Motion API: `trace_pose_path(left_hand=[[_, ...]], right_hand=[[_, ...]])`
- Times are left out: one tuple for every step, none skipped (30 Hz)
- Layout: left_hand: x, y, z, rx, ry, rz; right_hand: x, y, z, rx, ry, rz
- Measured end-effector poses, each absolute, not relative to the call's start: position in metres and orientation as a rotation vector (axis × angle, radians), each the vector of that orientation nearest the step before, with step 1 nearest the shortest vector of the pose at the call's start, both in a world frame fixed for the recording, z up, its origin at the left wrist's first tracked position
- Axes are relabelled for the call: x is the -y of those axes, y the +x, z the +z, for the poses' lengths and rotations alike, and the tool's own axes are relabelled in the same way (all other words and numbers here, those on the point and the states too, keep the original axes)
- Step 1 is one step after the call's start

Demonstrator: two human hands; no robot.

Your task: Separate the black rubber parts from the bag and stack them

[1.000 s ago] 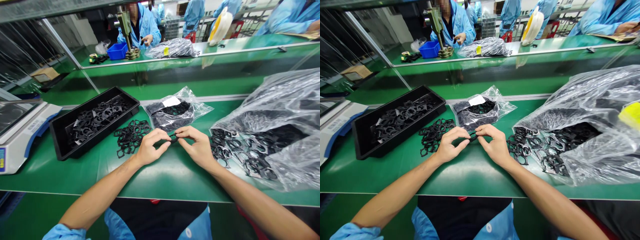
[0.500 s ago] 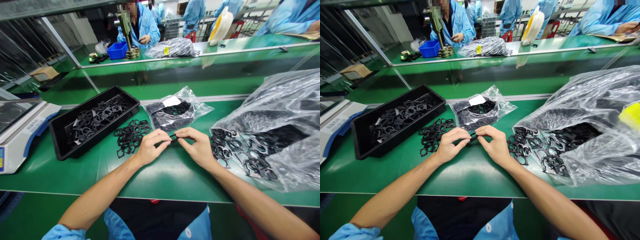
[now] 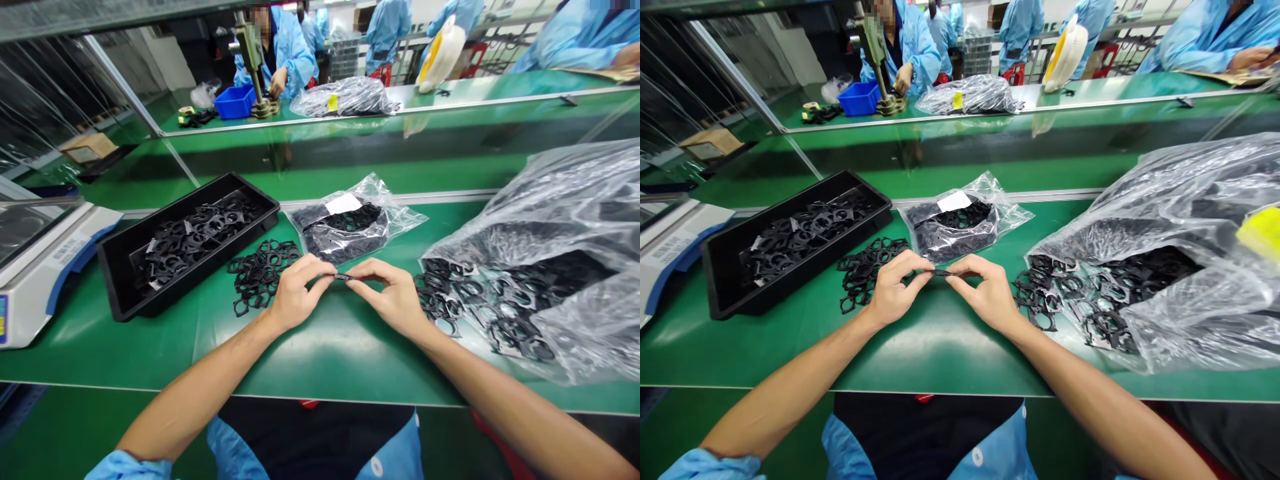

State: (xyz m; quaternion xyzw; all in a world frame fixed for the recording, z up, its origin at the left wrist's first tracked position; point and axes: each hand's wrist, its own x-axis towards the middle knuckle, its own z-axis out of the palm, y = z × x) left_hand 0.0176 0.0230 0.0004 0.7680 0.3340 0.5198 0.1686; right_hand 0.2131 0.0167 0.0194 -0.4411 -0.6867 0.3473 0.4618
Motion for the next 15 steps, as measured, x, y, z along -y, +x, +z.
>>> trace_pose_path(left_hand=[[-0.023, 0.017, 0.001, -0.966, 2.169, 1.458], [-0.022, 0.018, 0.001, -0.981, 2.151, 1.439], [-0.022, 0.018, 0.001, -0.991, 2.127, 1.425], [-0.021, 0.018, 0.001, -0.999, 2.099, 1.413], [-0.021, 0.019, 0.001, -1.003, 2.070, 1.401], [-0.020, 0.020, 0.000, -1.004, 2.041, 1.387], [-0.021, 0.020, -0.002, -1.005, 2.009, 1.373], [-0.021, 0.021, -0.003, -1.005, 1.970, 1.359], [-0.022, 0.021, -0.005, -1.006, 1.921, 1.344], [-0.023, 0.021, -0.007, -1.004, 1.862, 1.329], [-0.025, 0.021, -0.009, -1.000, 1.793, 1.319], [-0.026, 0.021, -0.011, -0.993, 1.725, 1.311], [-0.028, 0.021, -0.013, -0.985, 1.663, 1.302], [-0.030, 0.021, -0.014, -0.978, 1.609, 1.295], [-0.031, 0.021, -0.015, -0.969, 1.561, 1.287]], right_hand=[[-0.016, 0.213, 0.020, 1.693, -1.083, 0.858], [-0.016, 0.213, 0.021, 1.693, -1.088, 0.862], [-0.016, 0.213, 0.021, 1.690, -1.096, 0.867], [-0.016, 0.213, 0.021, 1.685, -1.106, 0.872], [-0.016, 0.213, 0.021, 1.676, -1.113, 0.882], [-0.017, 0.213, 0.020, 1.663, -1.116, 0.897], [-0.017, 0.213, 0.020, 1.645, -1.117, 0.920], [-0.017, 0.213, 0.019, 1.621, -1.118, 0.951], [-0.017, 0.213, 0.019, 1.592, -1.122, 0.987], [-0.017, 0.212, 0.018, 1.562, -1.128, 1.026], [-0.017, 0.212, 0.018, 1.532, -1.136, 1.064], [-0.017, 0.212, 0.017, 1.504, -1.144, 1.097], [-0.017, 0.212, 0.017, 1.481, -1.150, 1.126], [-0.017, 0.211, 0.017, 1.462, -1.153, 1.151], [-0.017, 0.211, 0.016, 1.446, -1.152, 1.175]])
